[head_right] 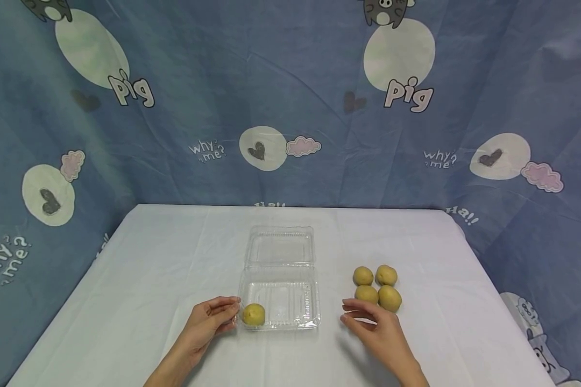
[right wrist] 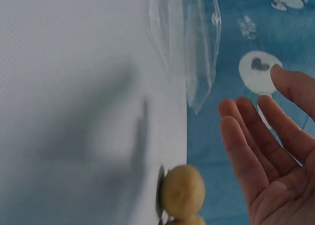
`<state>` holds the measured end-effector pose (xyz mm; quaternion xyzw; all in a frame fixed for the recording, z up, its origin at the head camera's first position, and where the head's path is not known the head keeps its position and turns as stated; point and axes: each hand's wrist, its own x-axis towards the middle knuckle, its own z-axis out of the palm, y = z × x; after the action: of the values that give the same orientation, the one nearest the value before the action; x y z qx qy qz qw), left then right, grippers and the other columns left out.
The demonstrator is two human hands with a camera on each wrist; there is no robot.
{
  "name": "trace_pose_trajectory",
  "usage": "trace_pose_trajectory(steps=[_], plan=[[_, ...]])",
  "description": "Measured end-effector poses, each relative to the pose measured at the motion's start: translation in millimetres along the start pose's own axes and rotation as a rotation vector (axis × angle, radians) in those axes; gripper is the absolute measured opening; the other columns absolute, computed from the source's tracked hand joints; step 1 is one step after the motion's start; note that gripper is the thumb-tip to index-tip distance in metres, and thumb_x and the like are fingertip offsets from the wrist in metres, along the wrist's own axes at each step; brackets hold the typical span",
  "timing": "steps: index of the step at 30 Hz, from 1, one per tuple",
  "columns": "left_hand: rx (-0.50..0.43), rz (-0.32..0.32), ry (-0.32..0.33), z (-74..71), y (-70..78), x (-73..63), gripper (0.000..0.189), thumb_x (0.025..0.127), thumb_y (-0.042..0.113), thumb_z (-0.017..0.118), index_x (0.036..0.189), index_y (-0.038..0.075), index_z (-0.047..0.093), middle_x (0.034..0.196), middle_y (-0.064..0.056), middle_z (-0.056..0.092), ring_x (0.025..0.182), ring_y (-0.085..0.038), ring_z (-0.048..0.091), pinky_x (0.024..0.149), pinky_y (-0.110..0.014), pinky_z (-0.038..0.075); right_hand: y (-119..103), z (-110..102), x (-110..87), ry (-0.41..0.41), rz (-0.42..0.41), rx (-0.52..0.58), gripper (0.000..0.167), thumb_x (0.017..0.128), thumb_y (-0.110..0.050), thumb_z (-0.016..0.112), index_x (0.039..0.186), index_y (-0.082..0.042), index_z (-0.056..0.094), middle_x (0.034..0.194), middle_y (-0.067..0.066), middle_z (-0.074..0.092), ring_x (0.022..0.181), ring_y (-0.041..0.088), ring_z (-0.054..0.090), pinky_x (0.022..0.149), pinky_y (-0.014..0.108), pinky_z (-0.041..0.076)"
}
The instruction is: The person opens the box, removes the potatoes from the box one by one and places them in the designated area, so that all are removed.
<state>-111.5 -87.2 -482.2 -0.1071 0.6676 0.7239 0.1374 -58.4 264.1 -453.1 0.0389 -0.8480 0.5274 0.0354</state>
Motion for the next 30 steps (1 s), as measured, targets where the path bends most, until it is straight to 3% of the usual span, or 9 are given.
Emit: trace_pose_trajectory(steps=[9,16,30], plan=[[-0.008,-0.004,0.000,0.0,-1.4,2.1,0.033,0.088,0.008,0.073,0.115,-0.010,0.062,0.094,-0.008,0.067,0.079,-0.015,0.063,0.069,-0.027,0.060,-9,14,8.5,-0.047,-0.095,0.099,0.029,0.086,-0.018,0.077,0.113,-0.011,0.069,0.109,0.012,0.070,0.096,0.015,0.068,0.081,0.028,0.058],[-0.001,-0.003,0.003,0.3,-0.9,1.5,0.033,0.089,0.008,0.073,0.115,-0.010,0.062,0.094,-0.009,0.067,0.078,-0.015,0.063,0.068,-0.027,0.060,-16,24,14.0,-0.097,-0.196,0.140,0.029,0.088,-0.012,0.074,0.115,-0.005,0.068,0.109,0.016,0.069,0.096,0.021,0.068,0.081,0.031,0.058],[-0.007,-0.001,-0.006,1.0,-0.7,-0.2,0.035,0.089,0.009,0.072,0.117,-0.010,0.061,0.097,-0.010,0.067,0.081,-0.015,0.063,0.068,-0.026,0.059,-24,39,21.9,-0.164,-0.219,0.147,0.031,0.089,-0.017,0.074,0.115,-0.002,0.067,0.110,0.017,0.068,0.097,0.023,0.068,0.081,0.028,0.058]])
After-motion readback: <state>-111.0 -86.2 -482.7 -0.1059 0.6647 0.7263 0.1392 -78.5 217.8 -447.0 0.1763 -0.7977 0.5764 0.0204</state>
